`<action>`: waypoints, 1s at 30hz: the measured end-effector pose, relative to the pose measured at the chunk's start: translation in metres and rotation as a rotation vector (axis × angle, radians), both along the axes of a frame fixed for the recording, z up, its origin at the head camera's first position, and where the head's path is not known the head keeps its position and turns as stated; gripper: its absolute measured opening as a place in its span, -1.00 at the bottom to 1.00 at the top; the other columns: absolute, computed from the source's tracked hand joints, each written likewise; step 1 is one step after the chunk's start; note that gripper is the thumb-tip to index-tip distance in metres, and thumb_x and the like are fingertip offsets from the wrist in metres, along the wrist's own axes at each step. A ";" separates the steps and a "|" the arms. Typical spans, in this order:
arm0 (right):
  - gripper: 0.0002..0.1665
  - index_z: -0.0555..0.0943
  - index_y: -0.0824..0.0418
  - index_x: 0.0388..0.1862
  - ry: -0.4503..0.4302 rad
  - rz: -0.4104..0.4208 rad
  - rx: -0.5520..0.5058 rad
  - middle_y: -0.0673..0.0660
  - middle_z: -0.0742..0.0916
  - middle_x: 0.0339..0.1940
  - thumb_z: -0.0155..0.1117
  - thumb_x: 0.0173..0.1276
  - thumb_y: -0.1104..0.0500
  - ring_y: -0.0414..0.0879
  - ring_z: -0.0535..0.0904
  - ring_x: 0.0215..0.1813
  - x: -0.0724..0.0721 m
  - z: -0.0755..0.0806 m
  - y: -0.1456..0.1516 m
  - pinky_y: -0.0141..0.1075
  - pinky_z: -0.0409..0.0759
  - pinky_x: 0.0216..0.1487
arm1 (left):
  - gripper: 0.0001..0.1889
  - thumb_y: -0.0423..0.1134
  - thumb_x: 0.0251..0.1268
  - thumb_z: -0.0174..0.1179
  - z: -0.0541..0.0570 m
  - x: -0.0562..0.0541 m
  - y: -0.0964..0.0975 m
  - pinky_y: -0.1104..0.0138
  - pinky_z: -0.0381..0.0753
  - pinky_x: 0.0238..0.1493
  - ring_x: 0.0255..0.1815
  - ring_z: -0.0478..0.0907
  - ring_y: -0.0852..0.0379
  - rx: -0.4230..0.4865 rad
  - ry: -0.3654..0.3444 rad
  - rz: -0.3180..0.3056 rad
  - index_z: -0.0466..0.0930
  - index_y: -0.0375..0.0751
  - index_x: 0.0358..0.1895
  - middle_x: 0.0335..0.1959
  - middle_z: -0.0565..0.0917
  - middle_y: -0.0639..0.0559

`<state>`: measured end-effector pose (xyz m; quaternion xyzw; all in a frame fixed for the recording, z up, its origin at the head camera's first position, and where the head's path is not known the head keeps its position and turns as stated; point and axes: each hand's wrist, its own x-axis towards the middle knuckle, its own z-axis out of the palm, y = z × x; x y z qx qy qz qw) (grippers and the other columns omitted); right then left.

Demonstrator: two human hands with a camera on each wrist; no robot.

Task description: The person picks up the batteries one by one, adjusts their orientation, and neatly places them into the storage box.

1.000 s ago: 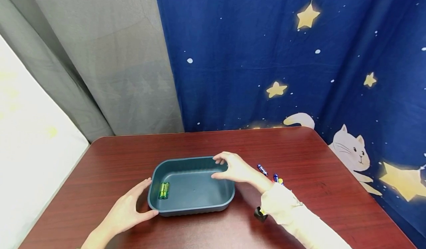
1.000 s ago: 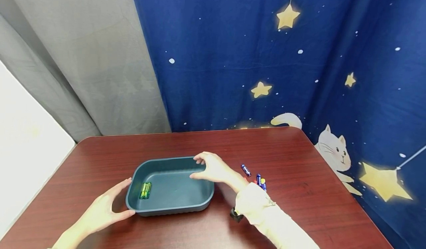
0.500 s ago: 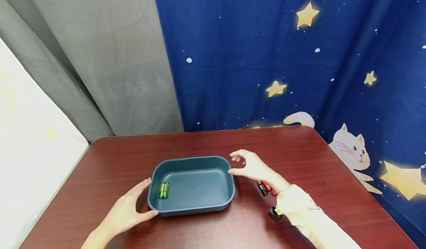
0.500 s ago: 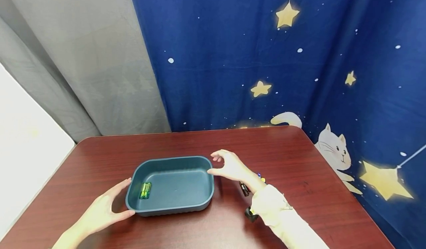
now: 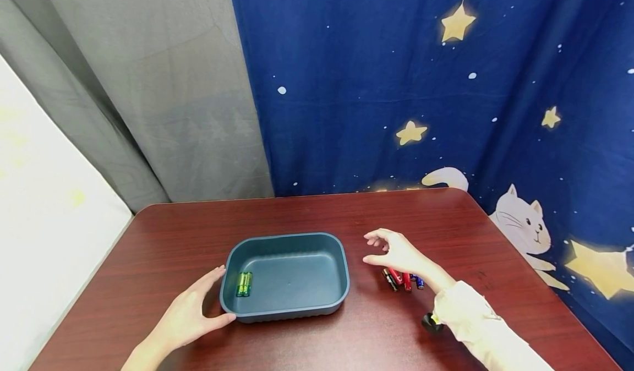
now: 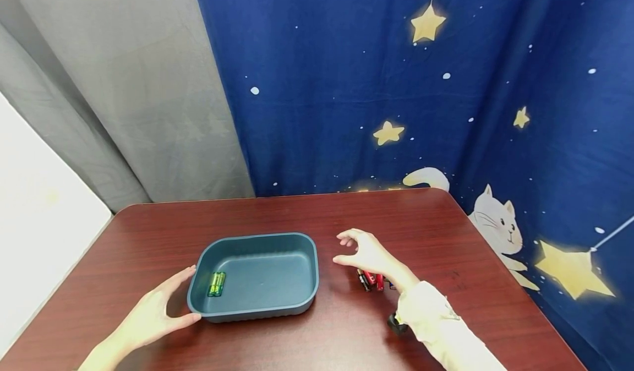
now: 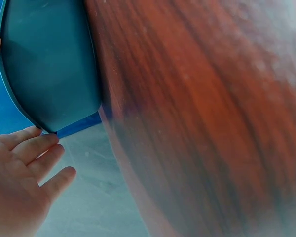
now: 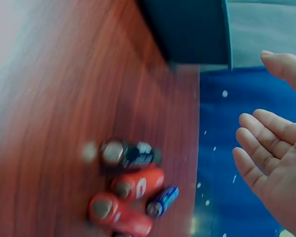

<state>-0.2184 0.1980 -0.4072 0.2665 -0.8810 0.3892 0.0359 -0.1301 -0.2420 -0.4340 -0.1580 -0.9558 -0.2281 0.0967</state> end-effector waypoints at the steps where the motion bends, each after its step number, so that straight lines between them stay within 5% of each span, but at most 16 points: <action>1: -0.46 0.55 0.24 -0.05 0.004 -0.002 0.005 0.10 0.66 -0.26 0.44 -0.01 0.05 0.10 0.53 -0.18 0.000 -0.002 0.004 -0.12 0.54 -0.20 | -0.08 0.29 -0.24 0.32 0.000 0.000 0.000 -0.02 0.43 0.05 0.18 0.37 -0.04 0.000 0.001 0.001 0.33 -0.17 0.24 0.20 0.41 -0.07; 11: -0.50 0.53 0.39 -0.09 -0.022 -0.032 0.025 0.16 0.64 -0.33 0.44 -0.01 0.19 0.07 0.54 -0.29 0.017 0.005 0.029 -0.18 0.55 -0.27 | -0.08 0.29 -0.24 0.33 0.000 0.000 0.000 0.02 0.42 0.06 0.18 0.37 -0.01 -0.013 0.012 0.006 0.33 -0.18 0.24 0.20 0.42 -0.06; 17: -0.48 0.54 0.38 -0.12 -0.010 -0.002 0.048 0.19 0.64 -0.37 0.44 -0.02 0.11 0.04 0.56 -0.32 0.011 -0.020 0.050 -0.25 0.52 -0.34 | -0.08 0.29 -0.23 0.32 0.000 0.001 0.000 0.01 0.42 0.06 0.18 0.37 -0.03 -0.007 0.004 0.006 0.33 -0.18 0.24 0.20 0.42 -0.07; 30: -0.47 0.54 0.36 -0.17 0.061 0.103 0.111 0.10 0.58 -0.39 0.47 -0.13 0.16 -0.06 0.50 -0.36 0.017 -0.036 0.051 -0.41 0.51 -0.46 | -0.06 0.30 -0.23 0.31 -0.001 0.002 0.000 0.00 0.43 0.04 0.17 0.38 -0.03 -0.009 0.013 0.009 0.32 -0.19 0.24 0.19 0.43 -0.07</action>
